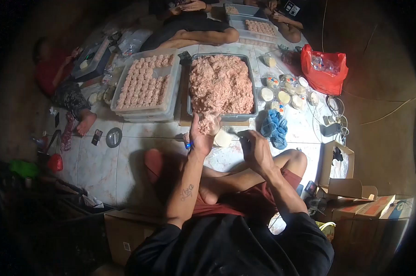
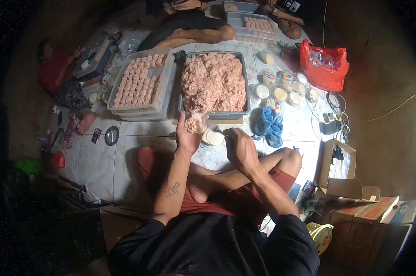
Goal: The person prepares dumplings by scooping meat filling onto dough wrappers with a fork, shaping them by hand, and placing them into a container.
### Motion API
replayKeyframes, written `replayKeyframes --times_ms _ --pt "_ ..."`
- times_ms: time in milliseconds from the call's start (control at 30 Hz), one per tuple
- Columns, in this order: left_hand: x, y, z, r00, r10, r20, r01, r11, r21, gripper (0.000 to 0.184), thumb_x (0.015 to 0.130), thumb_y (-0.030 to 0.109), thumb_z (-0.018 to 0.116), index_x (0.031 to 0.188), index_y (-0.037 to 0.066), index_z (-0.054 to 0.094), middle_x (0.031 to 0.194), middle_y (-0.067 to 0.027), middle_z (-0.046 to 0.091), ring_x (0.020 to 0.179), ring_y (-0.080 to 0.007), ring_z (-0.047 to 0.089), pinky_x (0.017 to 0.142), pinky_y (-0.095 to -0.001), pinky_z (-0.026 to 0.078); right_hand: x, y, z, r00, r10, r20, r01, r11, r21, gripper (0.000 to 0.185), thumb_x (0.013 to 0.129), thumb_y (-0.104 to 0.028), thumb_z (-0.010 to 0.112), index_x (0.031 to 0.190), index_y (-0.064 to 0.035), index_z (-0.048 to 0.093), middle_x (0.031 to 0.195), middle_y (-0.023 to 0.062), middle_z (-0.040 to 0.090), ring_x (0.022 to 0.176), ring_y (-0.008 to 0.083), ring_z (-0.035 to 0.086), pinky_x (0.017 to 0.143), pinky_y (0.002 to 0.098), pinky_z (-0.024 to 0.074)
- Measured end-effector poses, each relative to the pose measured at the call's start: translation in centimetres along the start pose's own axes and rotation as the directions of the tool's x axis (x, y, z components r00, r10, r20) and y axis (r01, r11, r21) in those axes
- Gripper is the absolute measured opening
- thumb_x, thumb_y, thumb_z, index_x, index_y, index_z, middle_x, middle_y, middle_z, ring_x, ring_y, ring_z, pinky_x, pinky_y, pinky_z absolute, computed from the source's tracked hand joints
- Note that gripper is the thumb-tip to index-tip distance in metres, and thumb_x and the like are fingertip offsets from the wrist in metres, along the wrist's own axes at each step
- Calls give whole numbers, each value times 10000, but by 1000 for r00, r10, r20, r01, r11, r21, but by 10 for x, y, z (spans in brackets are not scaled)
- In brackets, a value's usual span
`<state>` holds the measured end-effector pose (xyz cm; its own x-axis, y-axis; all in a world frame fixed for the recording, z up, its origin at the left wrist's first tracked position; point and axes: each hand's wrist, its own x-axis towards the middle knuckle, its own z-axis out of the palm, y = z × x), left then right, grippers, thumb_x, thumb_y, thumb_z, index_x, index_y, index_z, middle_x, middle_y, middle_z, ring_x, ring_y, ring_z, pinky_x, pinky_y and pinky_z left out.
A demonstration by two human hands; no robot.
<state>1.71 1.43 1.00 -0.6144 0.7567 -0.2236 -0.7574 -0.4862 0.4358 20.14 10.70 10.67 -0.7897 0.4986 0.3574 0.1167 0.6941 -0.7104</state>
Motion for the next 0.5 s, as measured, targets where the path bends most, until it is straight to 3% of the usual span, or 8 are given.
replayKeyframes --times_ms 67,133,200,233,300,333,433,500 --pt "-8 5 13 999 26 31 -27 999 37 822 957 671 457 1350 -49 525 1224 -160 638 1109 -259 610 989 -391 478 7 -4 2 999 23 -43 -22 1000 18 138 867 39 568 991 39 630 887 266 629 839 458 622 719 477 494" --pt "-9 3 16 996 21 90 -26 998 57 778 969 652 453 1363 -15 522 1253 -151 635 1136 -262 608 1007 -408 471 11 -1 12 991 103 -90 -95 992 80 60 886 17 583 942 40 586 878 263 613 826 458 613 703 484 482" --pt "-11 7 18 966 -45 253 38 999 33 655 1000 532 515 1385 2 511 1303 -159 621 1164 -253 610 1022 -418 473 11 14 29 997 -1 -73 4 999 48 42 900 -1 581 938 18 587 887 256 606 820 468 601 696 485 478" --pt "-12 3 23 964 -46 261 39 999 33 655 1000 532 515 1385 2 511 1303 -159 621 1164 -253 610 1022 -418 473 11 17 36 998 -21 -62 24 998 61 41 907 -6 576 942 9 590 895 252 607 820 470 598 694 487 477" --pt "-19 -3 43 960 200 194 -242 944 224 515 1004 358 600 1352 -16 539 1294 -167 623 1153 -235 619 1007 -394 488 14 19 46 997 -16 -81 19 999 40 46 918 -14 564 950 -5 596 903 240 607 820 467 599 696 492 481" --pt "-14 -5 35 948 225 224 -273 939 211 408 983 227 652 1306 -12 583 1275 -140 636 1137 -211 625 984 -374 500 15 20 50 995 -21 -100 23 999 23 71 902 14 559 955 20 607 888 246 610 827 456 608 696 472 488" --pt "2 -10 19 970 156 185 -189 966 175 357 970 203 668 1257 -3 616 1272 -108 641 1137 -190 621 971 -366 504 21 19 50 991 -43 -126 38 998 -43 61 910 -17 557 965 -15 583 886 223 598 820 447 603 685 499 492" --pt "-1 -5 30 959 203 198 -244 947 208 322 955 152 680 1244 21 625 1258 -79 646 1135 -179 619 970 -357 503 27 26 48 982 -86 -171 67 991 -113 68 904 -9 545 966 -27 566 881 205 589 811 431 601 672 499 488"
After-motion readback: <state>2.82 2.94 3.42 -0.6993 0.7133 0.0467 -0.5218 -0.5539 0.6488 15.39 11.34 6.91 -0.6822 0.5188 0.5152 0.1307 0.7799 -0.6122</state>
